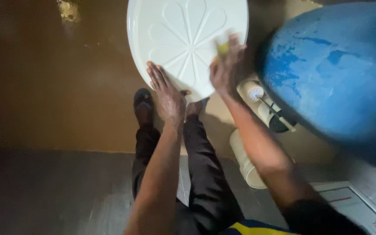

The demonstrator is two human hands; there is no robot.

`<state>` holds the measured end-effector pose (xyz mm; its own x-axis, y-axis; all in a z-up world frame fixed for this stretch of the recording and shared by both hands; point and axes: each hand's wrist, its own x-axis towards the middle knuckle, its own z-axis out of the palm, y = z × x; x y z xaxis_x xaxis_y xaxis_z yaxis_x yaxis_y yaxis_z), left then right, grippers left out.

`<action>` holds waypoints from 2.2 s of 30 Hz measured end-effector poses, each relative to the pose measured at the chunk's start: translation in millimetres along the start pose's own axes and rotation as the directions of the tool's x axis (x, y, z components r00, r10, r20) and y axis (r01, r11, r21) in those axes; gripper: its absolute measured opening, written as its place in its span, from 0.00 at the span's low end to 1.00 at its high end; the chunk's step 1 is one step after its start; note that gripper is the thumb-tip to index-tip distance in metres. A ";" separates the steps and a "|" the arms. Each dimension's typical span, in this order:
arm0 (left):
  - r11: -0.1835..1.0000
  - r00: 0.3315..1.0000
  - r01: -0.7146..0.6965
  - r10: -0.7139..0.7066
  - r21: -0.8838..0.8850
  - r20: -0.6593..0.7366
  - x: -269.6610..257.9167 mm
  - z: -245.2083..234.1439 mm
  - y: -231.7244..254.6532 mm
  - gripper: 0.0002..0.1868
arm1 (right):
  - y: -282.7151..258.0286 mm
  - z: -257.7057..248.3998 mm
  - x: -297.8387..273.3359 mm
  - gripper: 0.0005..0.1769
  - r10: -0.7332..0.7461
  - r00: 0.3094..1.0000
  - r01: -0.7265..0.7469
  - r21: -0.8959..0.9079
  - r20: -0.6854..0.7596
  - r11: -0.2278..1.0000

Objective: The person scrubs the underside and top of a toilet seat and the rim of a toilet bowl using a sponge, then rinses the seat by pouring water from a small bucket.

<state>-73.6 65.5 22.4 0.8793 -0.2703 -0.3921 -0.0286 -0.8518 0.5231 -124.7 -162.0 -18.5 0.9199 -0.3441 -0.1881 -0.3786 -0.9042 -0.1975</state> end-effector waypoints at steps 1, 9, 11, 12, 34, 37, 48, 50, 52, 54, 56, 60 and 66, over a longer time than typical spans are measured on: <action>0.999 0.999 -0.035 0.035 -0.008 -0.024 -4.2 -5.7 -0.7 0.83 | 0.8 2.7 0.0 0.37 0.124 0.963 -0.125 0.011 -0.240 0.992; 1.000 1.000 -0.023 0.023 -0.004 0.008 2.7 -16.8 7.8 0.83 | -48.8 4.4 -5.1 0.40 0.275 0.927 -0.241 0.158 -0.255 0.958; 0.998 0.998 -0.064 0.064 0.015 -0.029 -5.1 -15.5 -3.0 0.84 | -35.0 6.9 53.1 0.38 0.432 0.845 -0.364 0.254 -0.313 0.896; 0.998 0.999 -0.046 0.047 0.048 -0.006 0.5 -10.8 -4.2 0.84 | -38.6 8.2 75.7 0.37 0.405 0.869 -0.339 0.253 -0.286 0.906; 0.995 0.996 0.061 -0.067 0.085 0.064 -2.1 -22.1 19.4 0.74 | -23.4 19.0 119.5 0.45 -0.336 0.940 0.341 0.195 -0.063 0.919; 0.999 1.000 -0.001 0.001 -0.036 -0.005 -2.0 -20.4 14.4 0.73 | -6.4 21.6 164.6 0.47 -0.084 0.898 0.057 -0.076 -0.431 0.995; 0.997 0.997 -0.031 0.026 -0.066 -0.078 10.0 26.8 -14.5 0.76 | -44.9 -35.7 162.1 0.27 -0.134 0.991 0.127 0.202 0.020 0.971; 0.998 1.000 0.010 -0.009 -0.068 0.019 12.7 20.8 -11.3 0.77 | -55.1 -19.5 127.0 0.30 -0.498 0.867 0.478 0.268 0.011 0.837; 0.979 0.941 0.154 -0.186 0.131 0.282 9.3 7.7 1.7 0.78 | -48.4 3.9 134.4 0.33 -0.497 0.866 0.497 0.225 -0.061 0.838; 0.997 0.986 0.074 -0.078 0.031 0.146 5.8 -9.8 3.9 0.77 | -29.6 22.1 172.5 0.34 -0.125 0.968 0.149 0.093 -0.220 0.985; 0.997 0.996 0.049 -0.045 -0.061 0.076 -1.3 -23.3 6.3 0.76 | -47.1 44.5 160.9 0.30 -0.299 0.954 0.300 0.043 -0.021 0.953; 0.974 0.991 0.127 -0.119 -0.187 0.055 -8.8 -19.1 18.6 0.75 | -83.5 34.8 105.1 0.28 -0.767 0.639 0.737 0.244 0.049 0.630; 0.962 0.990 -0.023 -0.017 -0.274 -0.142 -22.1 -1.7 -5.7 0.72 | -108.0 37.1 188.3 0.21 -0.020 0.937 0.029 -0.021 0.349 0.999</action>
<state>-92.0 77.1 29.4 0.9382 -0.1894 -0.2895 0.0826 -0.6900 0.7191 85.6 -119.8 -68.3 0.8337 -0.2161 -0.5082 -0.3493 -0.9191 -0.1824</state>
